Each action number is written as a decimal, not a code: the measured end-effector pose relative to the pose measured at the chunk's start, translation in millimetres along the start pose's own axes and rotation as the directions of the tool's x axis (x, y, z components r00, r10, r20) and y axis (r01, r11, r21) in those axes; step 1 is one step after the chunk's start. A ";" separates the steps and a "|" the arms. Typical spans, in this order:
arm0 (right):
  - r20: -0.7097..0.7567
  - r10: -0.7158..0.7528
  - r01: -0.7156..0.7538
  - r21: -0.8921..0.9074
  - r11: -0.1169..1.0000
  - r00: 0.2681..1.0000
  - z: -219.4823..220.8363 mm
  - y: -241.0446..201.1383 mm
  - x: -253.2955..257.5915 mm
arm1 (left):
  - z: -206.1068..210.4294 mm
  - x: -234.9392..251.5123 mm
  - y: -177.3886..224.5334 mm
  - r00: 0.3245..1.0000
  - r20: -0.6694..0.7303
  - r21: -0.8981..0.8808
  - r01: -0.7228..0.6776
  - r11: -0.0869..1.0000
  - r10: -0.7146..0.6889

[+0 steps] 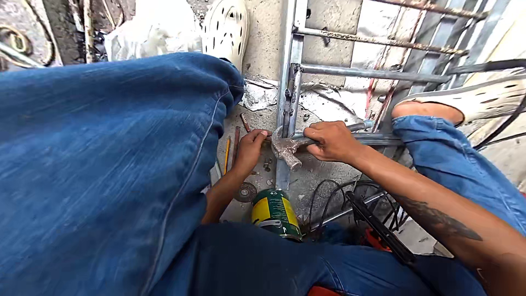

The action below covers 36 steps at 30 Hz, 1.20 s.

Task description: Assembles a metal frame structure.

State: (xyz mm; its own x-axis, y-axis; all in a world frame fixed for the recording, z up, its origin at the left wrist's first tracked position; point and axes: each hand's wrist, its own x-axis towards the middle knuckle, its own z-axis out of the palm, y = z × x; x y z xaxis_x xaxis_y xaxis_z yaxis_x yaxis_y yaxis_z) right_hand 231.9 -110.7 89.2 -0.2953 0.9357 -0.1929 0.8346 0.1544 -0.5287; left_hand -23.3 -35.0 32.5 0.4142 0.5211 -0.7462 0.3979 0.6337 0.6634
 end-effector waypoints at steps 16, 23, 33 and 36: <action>-0.028 -0.079 0.081 0.057 0.995 0.996 15.4 45.3 21.0 | -12.0 0.1 9.2 0.998 -0.048 -0.056 0.026 0.998 -0.029; -0.130 -0.155 0.167 0.085 0.982 0.979 5.0 31.5 20.4 | -24.7 1.1 5.7 0.994 -0.104 -0.051 0.035 0.998 -0.040; 0.005 -0.090 0.090 0.023 0.996 0.996 9.4 37.9 11.6 | -25.0 0.1 3.0 0.995 -0.099 -0.064 0.006 0.998 -0.012; -0.048 -0.135 0.136 0.023 0.990 0.990 9.0 28.6 16.1 | -24.6 -2.0 1.3 0.995 -0.096 -0.075 0.007 0.997 -0.014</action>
State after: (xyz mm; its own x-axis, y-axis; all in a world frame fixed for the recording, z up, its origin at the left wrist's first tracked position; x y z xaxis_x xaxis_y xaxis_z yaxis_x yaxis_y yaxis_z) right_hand 246.8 -94.1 63.5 -0.3826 0.9205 -0.0797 0.7755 0.2731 -0.5692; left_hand -43.8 -21.1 33.5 0.3278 0.5644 -0.7576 0.3381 0.6787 0.6519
